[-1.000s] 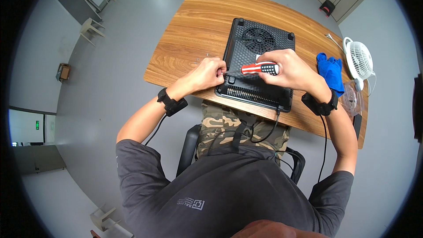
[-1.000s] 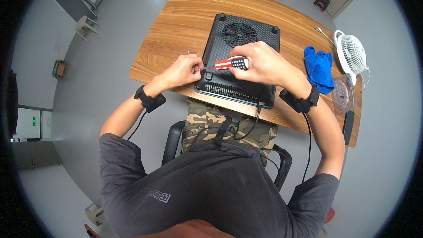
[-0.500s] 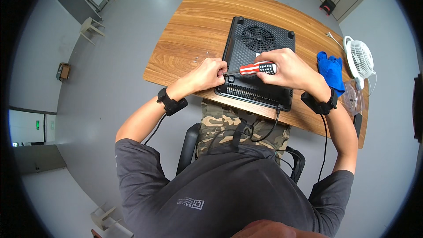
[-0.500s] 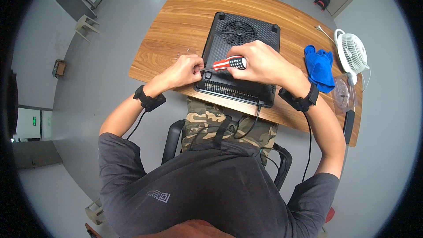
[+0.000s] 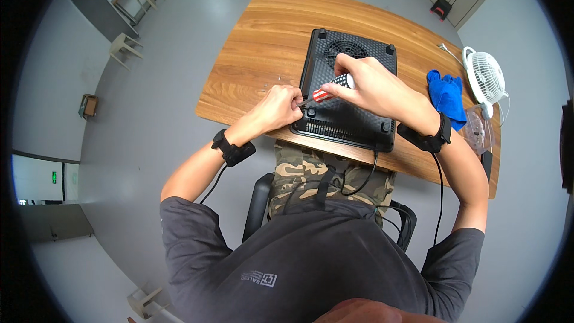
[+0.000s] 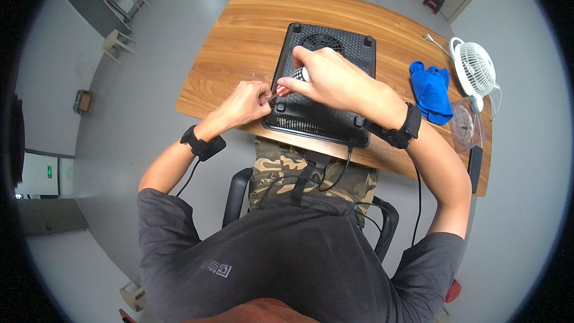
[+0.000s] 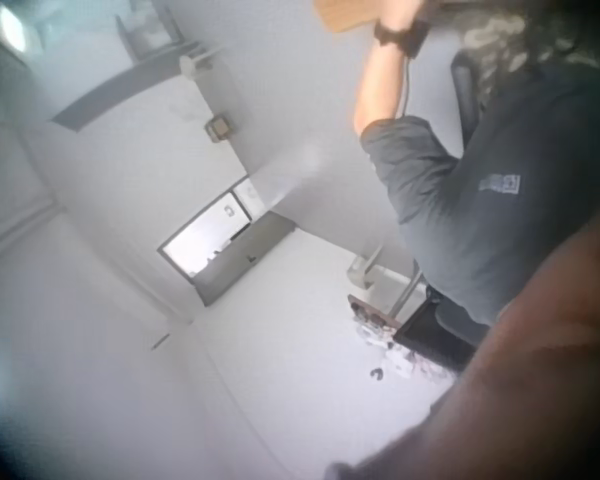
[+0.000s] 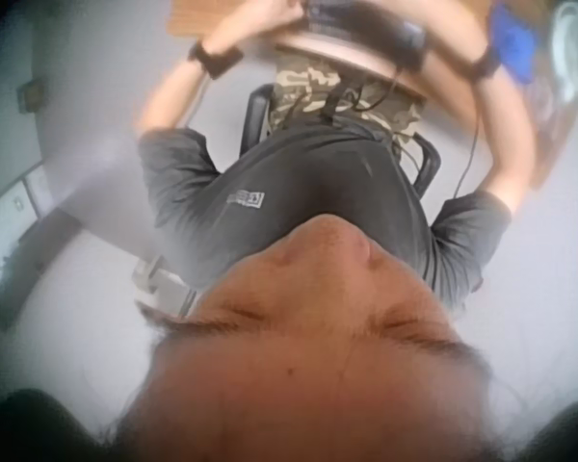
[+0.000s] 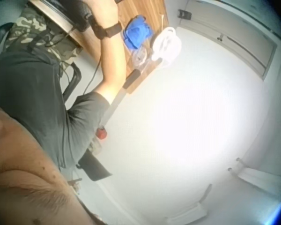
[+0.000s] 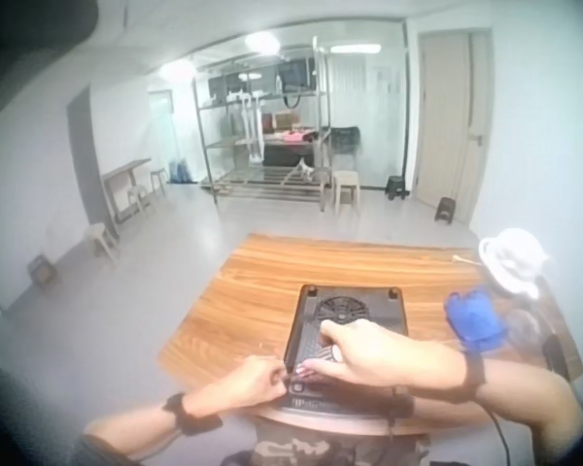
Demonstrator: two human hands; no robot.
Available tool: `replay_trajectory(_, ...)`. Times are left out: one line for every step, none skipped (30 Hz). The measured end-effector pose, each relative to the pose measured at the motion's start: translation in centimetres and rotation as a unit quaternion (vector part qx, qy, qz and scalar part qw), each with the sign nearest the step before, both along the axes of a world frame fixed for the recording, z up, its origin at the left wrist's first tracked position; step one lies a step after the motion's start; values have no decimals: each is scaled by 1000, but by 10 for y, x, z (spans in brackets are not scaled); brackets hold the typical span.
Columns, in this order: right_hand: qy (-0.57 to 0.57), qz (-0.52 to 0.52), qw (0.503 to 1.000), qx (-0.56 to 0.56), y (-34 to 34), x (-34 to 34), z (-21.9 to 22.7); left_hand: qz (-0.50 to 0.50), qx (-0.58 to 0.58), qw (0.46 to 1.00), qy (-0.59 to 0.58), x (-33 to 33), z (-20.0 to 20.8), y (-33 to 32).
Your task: The person assembles a portable electric heater by inserting a heating element into the base, securing it with screws, and attaching the top cover. They use a screwdriver to fasten multiple screws on the bottom panel and finish by wiping the surface with a blue cloth.
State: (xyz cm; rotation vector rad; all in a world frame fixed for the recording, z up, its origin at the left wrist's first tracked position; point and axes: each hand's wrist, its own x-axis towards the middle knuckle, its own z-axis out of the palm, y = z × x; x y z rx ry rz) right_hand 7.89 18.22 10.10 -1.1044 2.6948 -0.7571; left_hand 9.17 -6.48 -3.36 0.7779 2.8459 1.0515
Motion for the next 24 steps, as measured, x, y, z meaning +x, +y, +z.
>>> replay_trajectory(-7,3,1000,-8,-1,-1,-2,7,5,1000,-6,1,0,-1)
replay_trajectory(17,17,999,-26,0,-2,-9,12,5,1000,-5,1,0,-2)
replay_trajectory(40,30,998,-44,1,-3,-16,17,4,1000,-5,2,0,-2)
replay_trajectory(64,44,995,-62,2,-3,-20,23,3,1000,-4,2,0,-3)
replay_trajectory(22,29,998,-45,0,2,-9,23,7,1000,3,1,-1,-3)
replay_trajectory(35,50,996,-68,0,2,-10,24,10,1000,10,1,-3,-4)
replay_trajectory(47,71,992,-91,0,1,-13,24,13,999,17,0,-3,-4)
replay_trajectory(58,92,987,-114,0,2,-13,23,13,1000,10,1,-2,-4)
replay_trajectory(53,96,990,-91,-1,3,-10,22,13,1000,3,2,1,-3)
replay_trajectory(47,100,992,-67,-2,4,-4,22,12,1000,-4,3,3,-3)
replay_trajectory(41,103,993,-43,-4,5,3,20,12,1000,-6,3,2,-3)
replay_trajectory(35,107,993,-19,-7,7,8,17,12,1000,-8,4,2,-3)
replay_trajectory(21,89,995,-43,-11,8,10,15,12,1000,-10,4,2,-4)
replay_trajectory(53,96,993,-40,-12,5,7,7,10,1000,-19,5,4,-2)
replay_trajectory(85,104,990,-38,-13,-1,3,-2,8,1000,-28,7,8,0)
replay_trajectory(117,111,986,-35,-14,-4,0,-10,7,999,-37,8,11,1)
replay_trajectory(126,108,985,-53,-18,-4,-1,-25,6,999,-37,9,9,-1)
replay_trajectory(120,103,986,-49,-20,-4,-1,-40,5,999,-36,10,7,-4)
replay_trajectory(114,98,988,-46,-23,-4,-1,-55,5,998,-35,11,6,-7)
replay_trajectory(107,93,989,-42,-25,-4,-2,-60,14,997,-40,12,6,-9)
replay_trajectory(103,96,989,-44,-27,-3,-2,-65,24,997,-45,13,5,-11)
replay_trajectory(100,98,989,-46,-30,-2,-3,-70,33,996,-50,14,5,-13)
replay_trajectory(97,100,989,-47,-32,-2,-2,-77,31,995,-50,15,6,-16)
replay_trajectory(93,102,989,-49,-33,-2,-3,-84,29,995,-50,17,8,-18)
